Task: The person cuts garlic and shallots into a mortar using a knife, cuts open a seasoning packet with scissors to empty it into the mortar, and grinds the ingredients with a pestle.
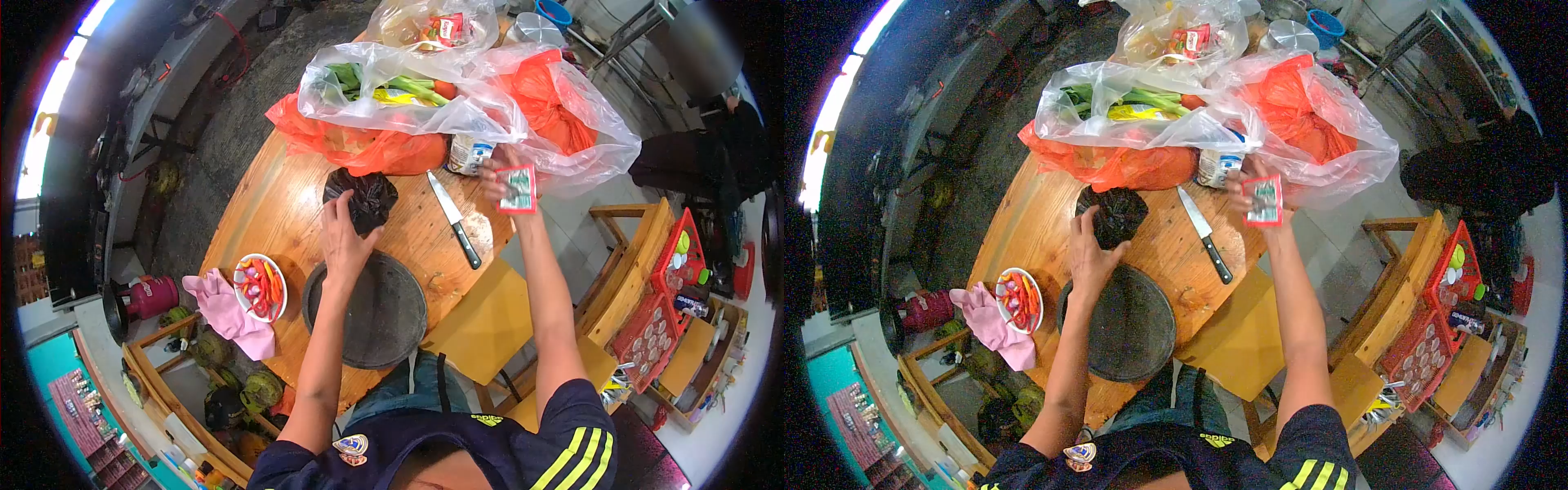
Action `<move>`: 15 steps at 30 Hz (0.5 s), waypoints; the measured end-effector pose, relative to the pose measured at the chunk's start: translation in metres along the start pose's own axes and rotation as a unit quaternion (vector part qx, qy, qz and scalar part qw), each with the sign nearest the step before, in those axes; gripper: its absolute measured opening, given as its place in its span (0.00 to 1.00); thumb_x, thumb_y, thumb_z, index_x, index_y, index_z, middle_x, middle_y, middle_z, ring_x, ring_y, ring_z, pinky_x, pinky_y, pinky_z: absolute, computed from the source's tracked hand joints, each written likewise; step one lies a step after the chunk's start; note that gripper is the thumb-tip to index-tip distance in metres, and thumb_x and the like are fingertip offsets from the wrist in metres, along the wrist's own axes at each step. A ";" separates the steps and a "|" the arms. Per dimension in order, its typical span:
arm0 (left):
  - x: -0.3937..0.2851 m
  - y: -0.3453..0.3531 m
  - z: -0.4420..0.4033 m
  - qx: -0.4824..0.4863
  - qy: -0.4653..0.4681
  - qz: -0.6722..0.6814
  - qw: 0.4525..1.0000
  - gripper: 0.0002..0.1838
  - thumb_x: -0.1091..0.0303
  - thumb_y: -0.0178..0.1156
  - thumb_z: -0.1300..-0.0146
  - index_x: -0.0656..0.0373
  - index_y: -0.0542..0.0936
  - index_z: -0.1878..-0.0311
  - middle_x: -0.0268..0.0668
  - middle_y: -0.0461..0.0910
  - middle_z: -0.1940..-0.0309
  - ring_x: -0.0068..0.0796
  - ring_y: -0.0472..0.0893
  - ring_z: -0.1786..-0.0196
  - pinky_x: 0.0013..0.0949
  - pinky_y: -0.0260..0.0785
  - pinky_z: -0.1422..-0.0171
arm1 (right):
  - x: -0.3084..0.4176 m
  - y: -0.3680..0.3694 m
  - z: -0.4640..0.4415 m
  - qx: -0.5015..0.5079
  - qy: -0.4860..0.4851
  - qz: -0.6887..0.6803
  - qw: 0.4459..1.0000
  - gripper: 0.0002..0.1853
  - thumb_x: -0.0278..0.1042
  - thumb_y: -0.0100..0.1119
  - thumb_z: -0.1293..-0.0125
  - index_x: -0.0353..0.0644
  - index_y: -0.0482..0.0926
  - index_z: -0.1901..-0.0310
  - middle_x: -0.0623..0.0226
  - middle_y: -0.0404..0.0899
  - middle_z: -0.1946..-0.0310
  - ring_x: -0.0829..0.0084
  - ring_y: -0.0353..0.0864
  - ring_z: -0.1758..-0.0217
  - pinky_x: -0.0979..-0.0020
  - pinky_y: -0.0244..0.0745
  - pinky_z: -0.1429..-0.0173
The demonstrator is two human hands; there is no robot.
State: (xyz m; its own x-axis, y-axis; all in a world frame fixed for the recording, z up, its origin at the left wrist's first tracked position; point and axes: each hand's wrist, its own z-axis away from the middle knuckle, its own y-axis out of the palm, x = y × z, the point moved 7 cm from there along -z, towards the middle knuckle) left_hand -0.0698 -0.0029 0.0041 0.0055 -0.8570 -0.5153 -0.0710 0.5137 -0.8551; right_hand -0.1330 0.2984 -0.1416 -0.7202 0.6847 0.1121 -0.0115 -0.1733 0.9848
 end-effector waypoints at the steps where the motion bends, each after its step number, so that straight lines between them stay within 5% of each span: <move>1: 0.002 0.004 -0.004 0.007 -0.002 0.014 1.000 0.30 0.73 0.68 0.53 0.58 0.69 0.44 0.48 0.72 0.49 0.49 0.75 0.46 0.45 0.69 0.45 | -0.012 -0.005 0.010 -0.040 -0.018 0.005 0.999 0.30 0.66 0.43 0.32 0.41 0.73 0.52 0.65 0.74 0.66 0.77 0.68 0.80 0.74 0.62 0.81; 2: 0.005 0.009 -0.008 0.014 -0.005 0.029 0.999 0.28 0.75 0.67 0.52 0.59 0.70 0.45 0.49 0.74 0.53 0.49 0.77 0.50 0.45 0.70 0.47 | -0.026 -0.008 0.022 -0.082 -0.035 0.010 0.996 0.28 0.63 0.44 0.30 0.40 0.73 0.54 0.65 0.75 0.66 0.78 0.68 0.82 0.75 0.60 0.84; 4: 0.016 0.022 -0.012 -0.003 0.015 0.040 0.999 0.23 0.77 0.65 0.52 0.60 0.72 0.51 0.48 0.74 0.59 0.52 0.78 0.55 0.44 0.71 0.51 | -0.042 -0.016 0.066 -0.370 -0.049 0.275 0.886 0.26 0.58 0.42 0.28 0.39 0.74 0.54 0.64 0.77 0.61 0.76 0.75 0.73 0.73 0.71 0.74; 7: 0.026 0.017 -0.024 -0.054 0.037 0.085 0.994 0.17 0.81 0.61 0.52 0.61 0.75 0.56 0.48 0.76 0.65 0.53 0.78 0.59 0.44 0.70 0.54 | -0.067 0.008 0.091 -0.409 -0.180 0.263 0.855 0.23 0.51 0.43 0.27 0.36 0.75 0.51 0.63 0.79 0.56 0.75 0.78 0.61 0.71 0.78 0.60; 10: 0.049 0.006 -0.046 -0.114 0.029 0.126 0.985 0.14 0.83 0.58 0.52 0.62 0.76 0.59 0.48 0.77 0.67 0.50 0.78 0.62 0.44 0.70 0.55 | -0.079 0.016 0.114 -0.401 -0.164 0.259 0.863 0.19 0.41 0.48 0.27 0.34 0.74 0.47 0.62 0.79 0.51 0.73 0.78 0.50 0.69 0.75 0.45; 15: 0.050 -0.012 -0.074 -0.171 0.018 0.109 0.979 0.12 0.84 0.56 0.53 0.63 0.76 0.62 0.47 0.76 0.68 0.47 0.78 0.63 0.42 0.69 0.55 | -0.086 0.018 0.123 -0.386 -0.220 0.225 0.867 0.16 0.26 0.54 0.33 0.32 0.74 0.45 0.62 0.78 0.49 0.73 0.78 0.47 0.71 0.74 0.42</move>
State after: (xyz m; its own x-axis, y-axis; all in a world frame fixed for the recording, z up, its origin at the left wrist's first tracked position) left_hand -0.1425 -0.0551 -0.0072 -0.0823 -0.7321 -0.6762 -0.3963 0.6465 -0.6519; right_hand 0.0145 0.3236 -0.1169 -0.4405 0.5985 0.6692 -0.3804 -0.7996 0.4647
